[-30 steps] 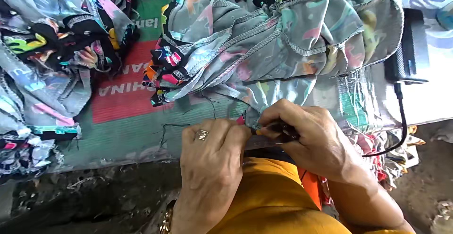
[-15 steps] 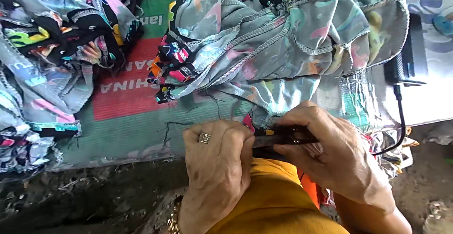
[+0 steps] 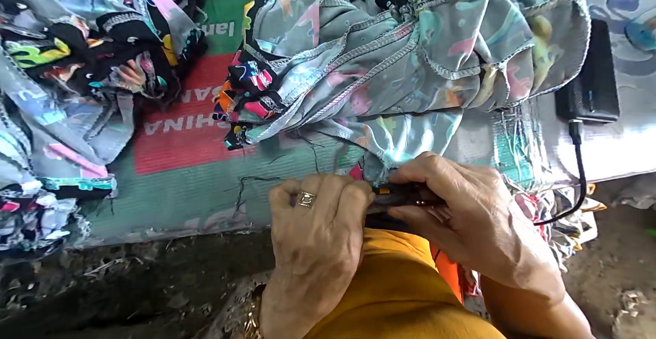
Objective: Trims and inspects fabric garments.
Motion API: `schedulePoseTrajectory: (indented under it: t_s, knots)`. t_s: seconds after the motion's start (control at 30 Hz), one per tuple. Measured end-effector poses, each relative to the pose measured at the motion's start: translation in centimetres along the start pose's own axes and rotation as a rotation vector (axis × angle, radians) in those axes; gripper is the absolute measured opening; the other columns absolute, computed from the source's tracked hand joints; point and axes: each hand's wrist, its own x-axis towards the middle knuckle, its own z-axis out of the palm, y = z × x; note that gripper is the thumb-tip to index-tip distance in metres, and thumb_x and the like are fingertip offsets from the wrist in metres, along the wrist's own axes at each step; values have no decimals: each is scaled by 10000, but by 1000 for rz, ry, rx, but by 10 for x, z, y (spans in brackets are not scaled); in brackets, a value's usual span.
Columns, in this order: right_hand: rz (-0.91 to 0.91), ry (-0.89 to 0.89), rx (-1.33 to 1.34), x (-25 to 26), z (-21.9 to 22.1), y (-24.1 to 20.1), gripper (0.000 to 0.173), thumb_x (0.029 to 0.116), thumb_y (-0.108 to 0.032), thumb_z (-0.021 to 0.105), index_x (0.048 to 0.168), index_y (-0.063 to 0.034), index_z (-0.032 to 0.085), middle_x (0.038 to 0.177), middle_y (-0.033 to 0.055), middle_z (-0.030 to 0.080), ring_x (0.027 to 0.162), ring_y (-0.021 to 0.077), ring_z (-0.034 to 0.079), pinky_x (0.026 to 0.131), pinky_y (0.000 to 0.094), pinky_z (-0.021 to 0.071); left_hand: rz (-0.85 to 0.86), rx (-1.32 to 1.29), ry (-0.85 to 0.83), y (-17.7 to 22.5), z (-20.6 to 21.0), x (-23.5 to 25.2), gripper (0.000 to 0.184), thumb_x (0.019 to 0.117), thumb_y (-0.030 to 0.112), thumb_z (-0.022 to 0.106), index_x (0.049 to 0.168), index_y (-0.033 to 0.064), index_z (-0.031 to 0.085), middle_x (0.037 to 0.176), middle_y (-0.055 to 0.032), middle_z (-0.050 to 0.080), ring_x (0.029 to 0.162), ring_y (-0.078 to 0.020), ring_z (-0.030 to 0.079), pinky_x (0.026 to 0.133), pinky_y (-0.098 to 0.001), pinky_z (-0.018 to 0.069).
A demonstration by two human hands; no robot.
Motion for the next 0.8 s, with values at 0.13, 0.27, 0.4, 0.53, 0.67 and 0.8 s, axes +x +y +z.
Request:
schedulePoseTrajectory:
  t_s: [0.13,0.27,0.4,0.53,0.67,0.8]
  knots:
    - [-17,3,-18,-2,2,-1,238,1013,-318,614,1055,-97,689,843,-24,646,699,28,585,563,183,451,-21,-49,-4,0,-3,-2,212,1070,239,495,964,99,613,872,-68,651,898,-202,604,878,-409,374]
    - [-26,3,-49,-6,4,-5,225,1018,-299,622,1057,-95,709,866,-3,680,713,58,613,570,207,459,-59,-119,-24,0,-9,-5,213,1078,269,481,978,124,601,882,-39,653,906,-163,598,883,-384,376]
    - [-29,23,-86,-7,7,-7,218,1021,-288,622,1060,-95,716,882,9,695,737,80,637,582,229,473,-81,-164,-22,0,-11,-8,202,1076,275,483,979,138,596,877,-14,649,906,-131,592,882,-366,372]
    - [-55,84,-120,-8,12,-6,191,1021,-249,631,1044,-86,728,879,27,709,743,113,653,586,258,478,-75,-147,28,2,-9,-9,205,1063,291,512,958,134,592,865,-17,653,895,-131,594,891,-359,367]
    - [-86,138,-144,-7,15,-2,156,1008,-220,653,1016,-86,733,878,41,724,739,135,660,587,282,474,-57,-158,59,4,-6,-7,198,1053,287,540,943,135,606,854,-19,655,885,-129,598,890,-357,374]
    - [-115,157,-145,-7,15,1,140,1006,-201,657,1012,-86,736,889,45,733,753,138,667,602,285,479,-47,-195,98,6,-1,-5,188,1042,266,560,935,129,630,840,-13,669,865,-124,606,875,-352,384]
